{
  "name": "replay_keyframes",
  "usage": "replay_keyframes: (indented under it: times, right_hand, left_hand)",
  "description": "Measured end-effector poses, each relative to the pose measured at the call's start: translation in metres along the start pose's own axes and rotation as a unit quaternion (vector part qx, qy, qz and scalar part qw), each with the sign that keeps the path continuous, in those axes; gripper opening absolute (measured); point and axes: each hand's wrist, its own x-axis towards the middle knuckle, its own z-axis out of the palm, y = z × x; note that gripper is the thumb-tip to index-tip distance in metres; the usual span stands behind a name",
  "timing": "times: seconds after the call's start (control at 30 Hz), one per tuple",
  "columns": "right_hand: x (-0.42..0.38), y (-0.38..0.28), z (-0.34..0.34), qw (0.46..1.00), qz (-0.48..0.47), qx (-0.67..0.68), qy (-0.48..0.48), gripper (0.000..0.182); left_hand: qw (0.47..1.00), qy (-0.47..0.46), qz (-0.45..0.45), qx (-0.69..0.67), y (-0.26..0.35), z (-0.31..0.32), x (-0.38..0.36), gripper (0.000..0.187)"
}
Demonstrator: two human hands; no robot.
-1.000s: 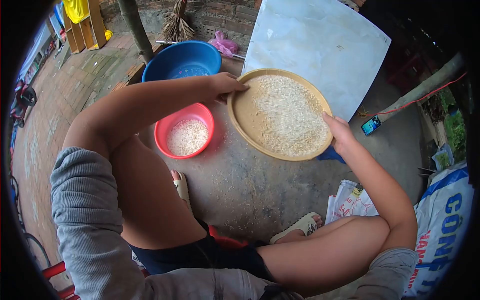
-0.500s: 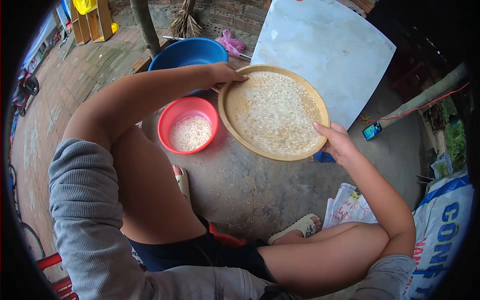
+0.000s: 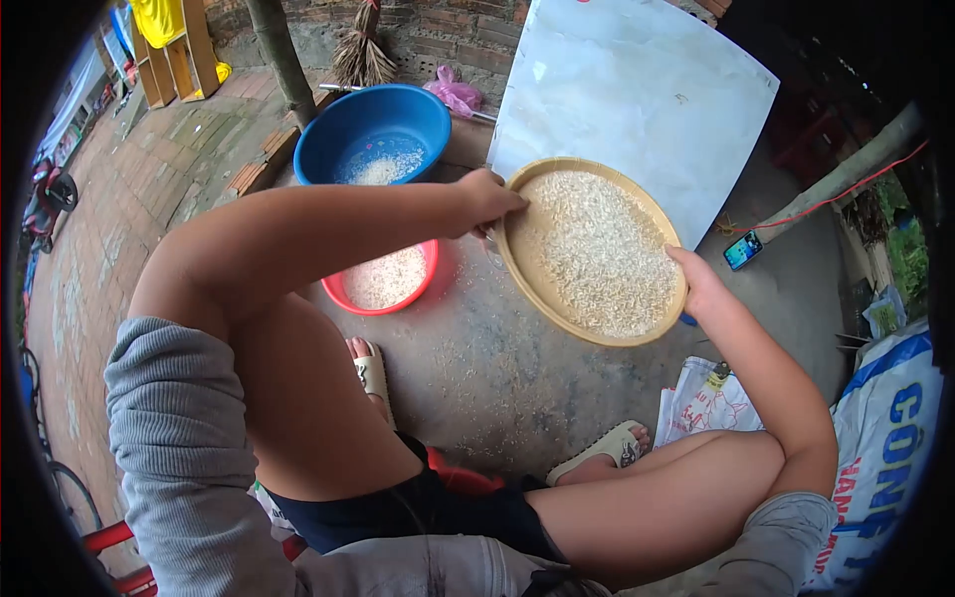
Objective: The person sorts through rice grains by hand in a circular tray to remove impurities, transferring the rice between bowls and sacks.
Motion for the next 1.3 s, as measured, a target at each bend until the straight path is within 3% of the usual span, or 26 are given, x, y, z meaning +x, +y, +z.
replay_keyframes:
  times: [0.13, 0.2, 0.27, 0.33, 0.4, 0.47, 0.53, 0.63, 0.7, 0.73, 0.8, 0.9, 1.03, 1.1, 1.2, 1.3]
  right_hand:
    - [-0.045, 0.004, 0.065, 0.99, -0.082, -0.11, 0.023, 0.034]
    - [-0.053, 0.005, 0.078, 0.973, -0.114, -0.2, -0.018, 0.03]
    - [-0.039, 0.005, 0.066, 0.978, -0.101, -0.184, -0.002, 0.032]
    - [-0.003, 0.003, 0.029, 0.987, -0.063, -0.146, 0.025, 0.034]
    - [0.018, -0.001, 0.002, 0.986, -0.055, -0.15, 0.038, 0.034]
    - [0.027, -0.004, -0.011, 0.998, 0.005, -0.053, 0.026, 0.034]
    - [0.026, -0.006, -0.005, 0.996, 0.011, -0.078, 0.042, 0.036]
    - [0.01, 0.002, 0.022, 1.0, 0.011, -0.004, -0.001, 0.036]
    - [-0.015, 0.009, 0.055, 0.993, -0.035, -0.1, 0.045, 0.033]
    - [-0.026, 0.009, 0.067, 0.988, -0.03, -0.147, 0.034, 0.031]
    - [-0.038, 0.014, 0.08, 0.983, -0.035, -0.18, -0.01, 0.029]
    - [-0.024, 0.018, 0.064, 0.985, -0.015, -0.173, 0.027, 0.031]
    - [0.013, 0.005, 0.01, 0.982, -0.042, -0.169, 0.069, 0.034]
    - [0.018, -0.002, 0.0, 0.997, -0.022, -0.054, 0.056, 0.038]
    - [0.015, 0.003, 0.013, 0.998, -0.033, -0.039, 0.028, 0.039]
    - [-0.012, 0.013, 0.051, 0.994, -0.025, -0.108, 0.018, 0.032]
  left_hand:
    - [0.998, 0.044, -0.044, -0.031, -0.019, -0.053, 0.029, 0.037]
    - [0.997, 0.04, -0.042, -0.053, -0.021, -0.056, 0.029, 0.037]
    - [0.995, 0.093, -0.026, -0.003, -0.025, -0.05, 0.039, 0.035]
    - [0.996, 0.081, -0.023, -0.04, -0.009, -0.026, 0.015, 0.032]
    - [1.0, 0.016, 0.008, 0.003, -0.002, -0.004, 0.002, 0.036]
    - [1.0, -0.016, 0.007, 0.012, 0.011, 0.017, -0.017, 0.037]
    - [1.0, -0.028, -0.002, -0.003, 0.016, 0.016, -0.018, 0.042]
    - [0.999, -0.003, -0.028, 0.035, 0.002, -0.019, 0.02, 0.049]
    - [0.998, -0.021, -0.048, 0.045, -0.012, -0.055, 0.041, 0.053]
    - [0.999, -0.015, -0.041, -0.011, -0.033, -0.067, 0.064, 0.053]
    - [0.999, 0.026, -0.047, 0.008, -0.031, -0.075, 0.053, 0.049]
    - [0.995, 0.091, -0.027, -0.029, -0.02, -0.055, 0.04, 0.045]
    - [0.999, 0.009, 0.002, 0.051, 0.004, -0.021, 0.012, 0.038]
    - [0.997, -0.049, 0.021, 0.064, 0.008, -0.011, 0.009, 0.036]
    - [0.997, -0.04, -0.013, 0.067, 0.003, -0.024, 0.008, 0.037]
    - [0.996, -0.016, -0.055, 0.073, -0.021, -0.06, 0.033, 0.038]
